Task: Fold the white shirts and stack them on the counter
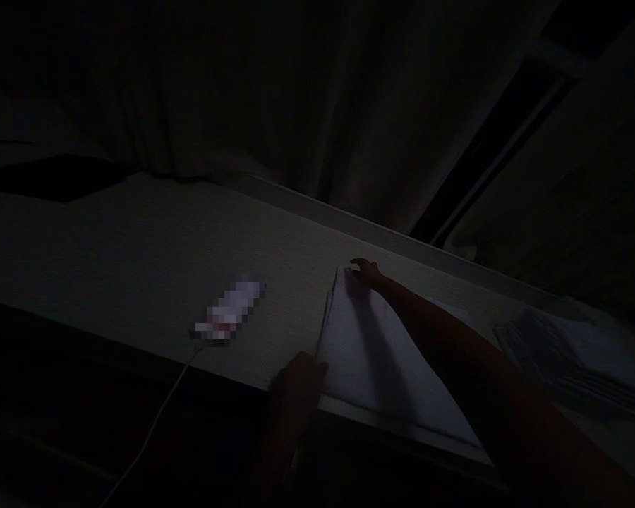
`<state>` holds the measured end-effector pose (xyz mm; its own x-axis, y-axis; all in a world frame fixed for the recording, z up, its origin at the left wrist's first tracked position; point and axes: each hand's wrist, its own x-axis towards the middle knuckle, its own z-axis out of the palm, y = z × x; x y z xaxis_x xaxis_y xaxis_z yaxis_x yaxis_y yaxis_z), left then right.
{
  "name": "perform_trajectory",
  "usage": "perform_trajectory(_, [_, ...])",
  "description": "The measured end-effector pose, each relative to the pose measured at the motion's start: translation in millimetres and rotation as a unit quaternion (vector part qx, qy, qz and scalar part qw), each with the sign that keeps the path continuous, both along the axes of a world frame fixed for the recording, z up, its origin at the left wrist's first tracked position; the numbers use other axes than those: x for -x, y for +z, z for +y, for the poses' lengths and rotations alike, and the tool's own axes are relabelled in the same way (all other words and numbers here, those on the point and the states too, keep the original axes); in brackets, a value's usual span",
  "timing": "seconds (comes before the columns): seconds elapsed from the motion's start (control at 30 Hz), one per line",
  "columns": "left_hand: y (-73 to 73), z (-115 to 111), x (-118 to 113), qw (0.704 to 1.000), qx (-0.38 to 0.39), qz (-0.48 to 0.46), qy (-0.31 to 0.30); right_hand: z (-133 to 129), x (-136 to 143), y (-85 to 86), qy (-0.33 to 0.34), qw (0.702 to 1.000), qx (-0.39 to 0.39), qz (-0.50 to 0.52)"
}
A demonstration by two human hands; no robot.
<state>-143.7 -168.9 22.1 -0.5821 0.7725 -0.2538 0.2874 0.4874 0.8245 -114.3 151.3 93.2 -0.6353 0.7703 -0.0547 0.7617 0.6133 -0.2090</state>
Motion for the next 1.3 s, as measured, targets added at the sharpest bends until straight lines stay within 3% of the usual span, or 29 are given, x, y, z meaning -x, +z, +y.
perform_trajectory(0.13, [2.5,-1.7,2.2,1.0,0.022,0.005,-0.017,9.0,30.3,-21.0,-0.034,0.999,0.024,0.001])
perform_trajectory(0.3, [16.0,-2.9,1.5,0.997,0.064,0.03,-0.029,14.6,44.3,-33.3,-0.074,0.997,0.033,0.013])
perform_trajectory(0.53, [29.0,-5.8,0.0,0.995,0.086,0.05,-0.002,27.4,53.9,-33.8,-0.096,0.993,0.027,0.063])
perform_trajectory(0.77, [24.7,-4.8,-2.1,0.993,0.074,0.086,0.017,23.9,60.8,-41.5,-0.131,0.987,0.0,0.098])
perform_trajectory(0.93, [18.9,-5.1,-2.0,0.994,0.033,0.092,0.048,13.2,57.0,-29.1,-0.087,0.989,-0.022,0.114])
perform_trajectory(1.03, [21.8,-6.5,-5.5,0.984,-0.002,0.15,0.093,-12.2,32.2,-18.1,0.053,0.982,-0.071,0.166])
perform_trajectory(1.13, [24.7,-5.0,-12.9,0.957,-0.085,0.262,0.094,-66.2,-20.1,-17.2,0.176,0.959,-0.093,0.203])
perform_trajectory(1.23, [16.9,2.1,-22.8,0.924,-0.154,0.348,-0.045,-136.5,-88.1,-28.1,0.228,0.958,-0.08,0.156])
perform_trajectory(1.3, [5.7,7.6,-29.1,0.897,-0.141,0.4,-0.127,-175.4,-134.1,-38.4,0.247,0.962,-0.056,0.099])
